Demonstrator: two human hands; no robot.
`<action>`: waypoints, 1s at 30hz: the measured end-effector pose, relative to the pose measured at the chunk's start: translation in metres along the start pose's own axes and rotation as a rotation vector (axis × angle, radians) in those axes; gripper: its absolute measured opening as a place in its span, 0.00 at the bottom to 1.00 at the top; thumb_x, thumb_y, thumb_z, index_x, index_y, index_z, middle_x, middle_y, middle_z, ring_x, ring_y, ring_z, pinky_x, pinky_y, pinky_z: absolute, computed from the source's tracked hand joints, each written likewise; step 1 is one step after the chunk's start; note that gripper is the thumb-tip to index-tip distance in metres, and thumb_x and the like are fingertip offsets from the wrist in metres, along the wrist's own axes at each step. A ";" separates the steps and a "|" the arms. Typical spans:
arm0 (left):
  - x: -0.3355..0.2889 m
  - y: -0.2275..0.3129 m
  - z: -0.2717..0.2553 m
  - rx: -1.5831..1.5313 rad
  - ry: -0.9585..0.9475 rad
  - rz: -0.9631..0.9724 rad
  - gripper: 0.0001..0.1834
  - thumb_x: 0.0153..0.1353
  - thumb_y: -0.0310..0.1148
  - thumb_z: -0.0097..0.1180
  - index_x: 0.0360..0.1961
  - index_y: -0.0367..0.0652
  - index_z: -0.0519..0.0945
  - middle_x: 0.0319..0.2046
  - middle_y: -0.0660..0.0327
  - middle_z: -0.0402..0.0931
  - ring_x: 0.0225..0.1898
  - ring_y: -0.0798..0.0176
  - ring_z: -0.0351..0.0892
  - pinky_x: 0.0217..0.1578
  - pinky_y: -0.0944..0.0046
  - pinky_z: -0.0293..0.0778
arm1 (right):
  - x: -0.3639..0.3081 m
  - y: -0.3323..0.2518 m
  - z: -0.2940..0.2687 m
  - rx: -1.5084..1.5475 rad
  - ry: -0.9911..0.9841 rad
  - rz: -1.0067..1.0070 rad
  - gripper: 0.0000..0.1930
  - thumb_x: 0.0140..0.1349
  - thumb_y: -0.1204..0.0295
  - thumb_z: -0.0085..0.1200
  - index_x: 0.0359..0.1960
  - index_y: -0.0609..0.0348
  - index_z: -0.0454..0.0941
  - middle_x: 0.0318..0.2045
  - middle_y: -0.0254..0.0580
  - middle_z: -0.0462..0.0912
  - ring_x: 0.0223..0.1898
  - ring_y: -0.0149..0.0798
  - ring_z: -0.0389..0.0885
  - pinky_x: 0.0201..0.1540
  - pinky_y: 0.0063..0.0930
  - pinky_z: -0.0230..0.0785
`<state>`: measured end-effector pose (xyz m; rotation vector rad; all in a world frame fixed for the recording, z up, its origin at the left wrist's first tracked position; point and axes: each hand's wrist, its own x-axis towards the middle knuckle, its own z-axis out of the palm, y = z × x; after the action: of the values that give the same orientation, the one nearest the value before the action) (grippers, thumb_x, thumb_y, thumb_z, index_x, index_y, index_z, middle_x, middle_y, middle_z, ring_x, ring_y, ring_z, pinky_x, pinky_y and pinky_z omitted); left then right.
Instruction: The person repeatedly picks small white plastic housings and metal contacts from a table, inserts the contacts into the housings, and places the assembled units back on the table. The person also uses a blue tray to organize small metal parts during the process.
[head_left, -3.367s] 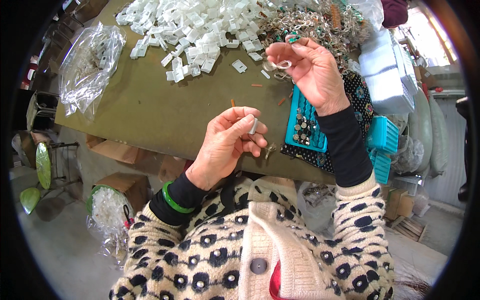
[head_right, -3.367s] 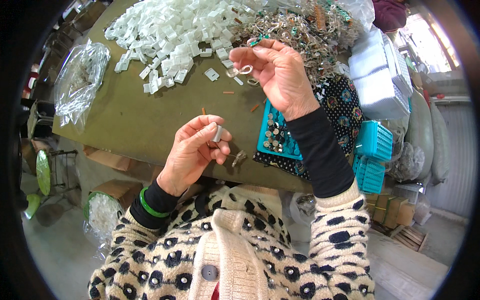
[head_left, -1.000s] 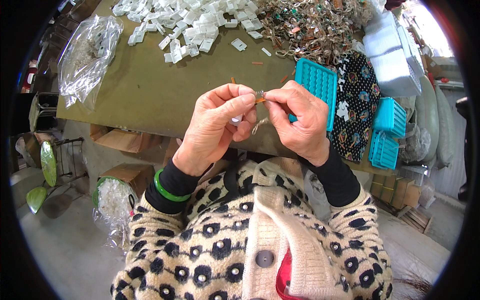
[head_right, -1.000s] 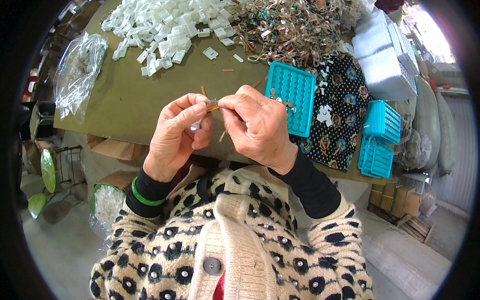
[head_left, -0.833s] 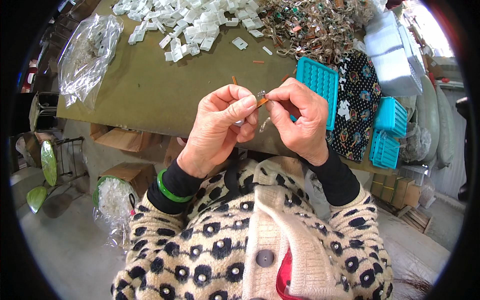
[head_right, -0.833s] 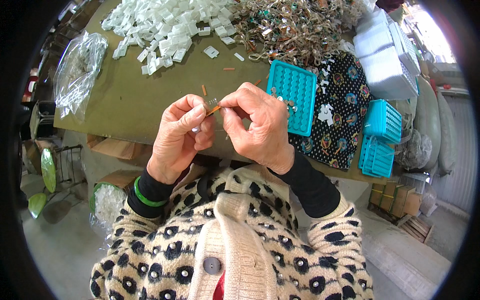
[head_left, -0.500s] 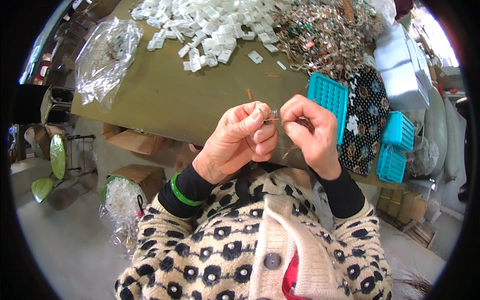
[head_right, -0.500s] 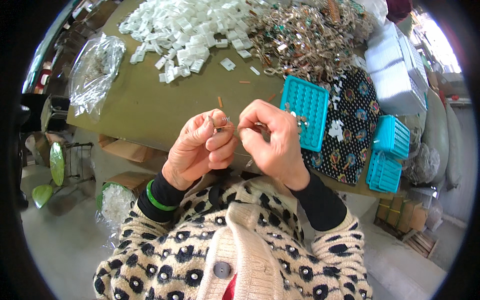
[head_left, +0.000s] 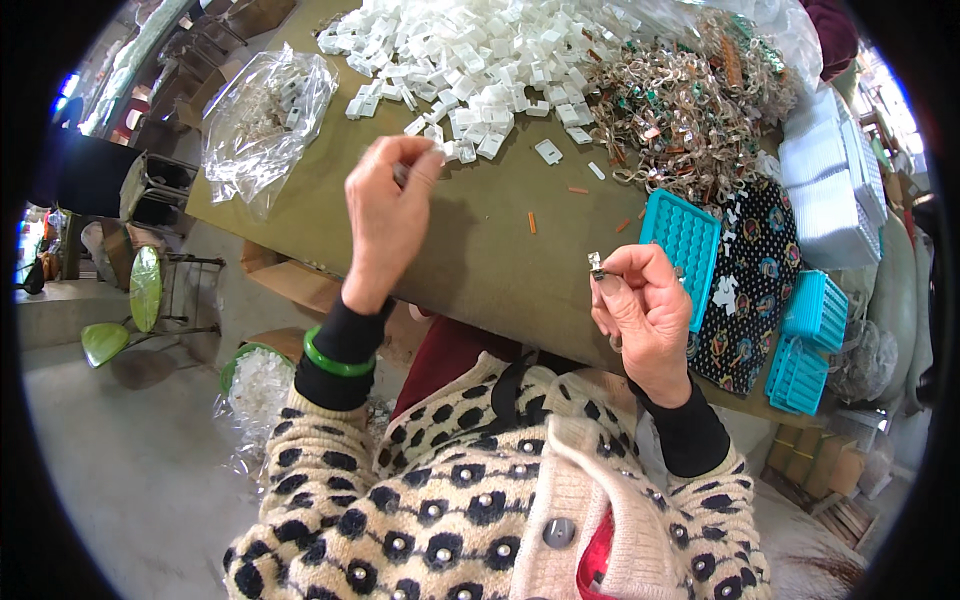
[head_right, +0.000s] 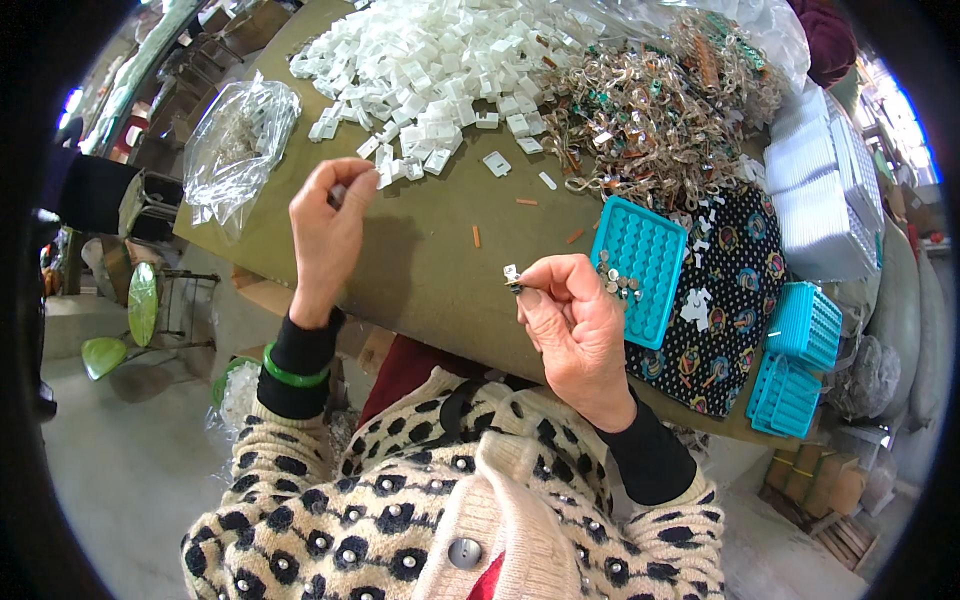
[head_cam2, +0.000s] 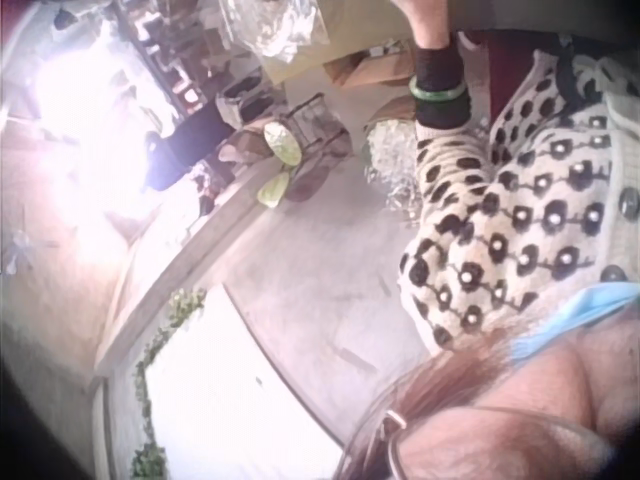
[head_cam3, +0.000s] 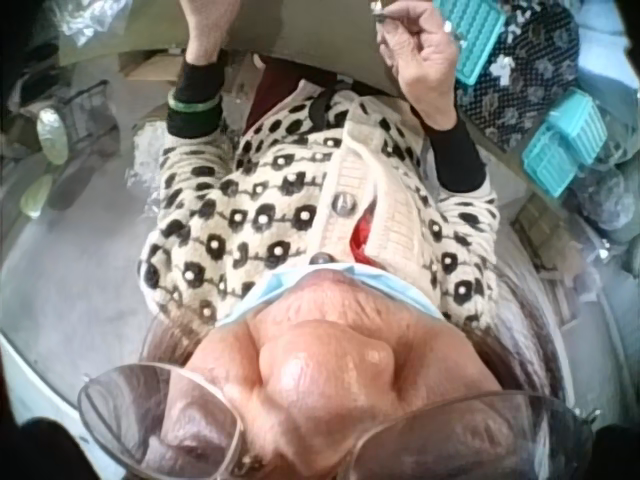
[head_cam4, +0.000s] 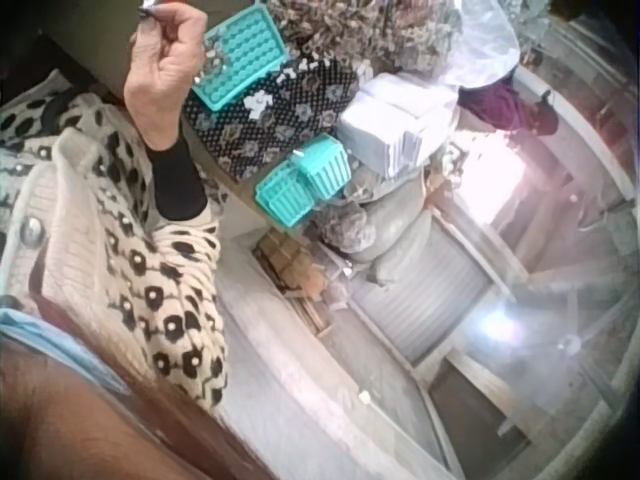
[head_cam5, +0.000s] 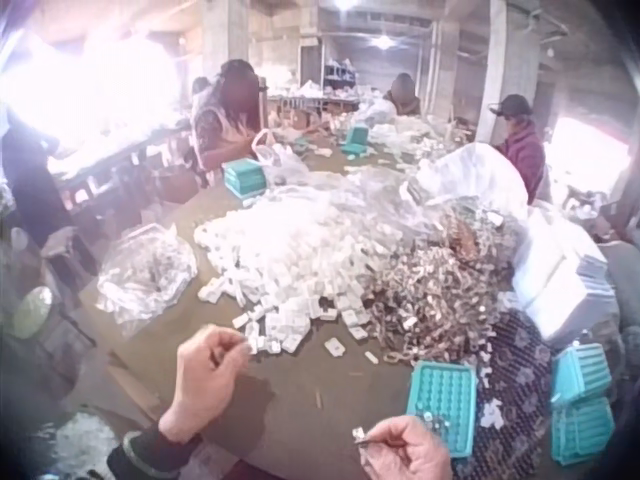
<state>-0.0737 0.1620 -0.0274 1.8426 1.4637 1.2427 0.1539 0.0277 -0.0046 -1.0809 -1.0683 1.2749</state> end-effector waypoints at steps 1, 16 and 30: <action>0.011 -0.011 -0.002 0.177 0.049 0.080 0.09 0.57 0.30 0.63 0.37 0.38 0.82 0.31 0.60 0.78 0.31 0.61 0.79 0.34 0.62 0.73 | 0.000 0.000 -0.001 0.082 0.001 0.026 0.04 0.69 0.78 0.52 0.42 0.61 0.72 0.29 0.28 0.73 0.28 0.19 0.68 0.31 0.13 0.62; 0.014 -0.015 0.020 0.153 -0.143 0.187 0.06 0.53 0.26 0.62 0.33 0.40 0.81 0.31 0.58 0.75 0.33 0.56 0.76 0.36 0.60 0.73 | -0.002 0.002 0.000 -0.076 -0.003 0.126 0.04 0.69 0.76 0.51 0.42 0.61 0.71 0.26 0.27 0.73 0.27 0.19 0.68 0.31 0.14 0.62; 0.000 -0.002 0.020 -0.220 -0.242 -0.036 0.12 0.49 0.26 0.69 0.34 0.37 0.80 0.29 0.63 0.79 0.27 0.73 0.74 0.31 0.70 0.73 | 0.015 0.000 0.015 0.191 0.075 -0.007 0.07 0.70 0.75 0.50 0.44 0.66 0.72 0.40 0.41 0.78 0.28 0.27 0.77 0.32 0.20 0.72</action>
<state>-0.0575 0.1659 -0.0389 1.7415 1.1764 1.0743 0.1394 0.0432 -0.0015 -0.9709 -0.8741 1.2924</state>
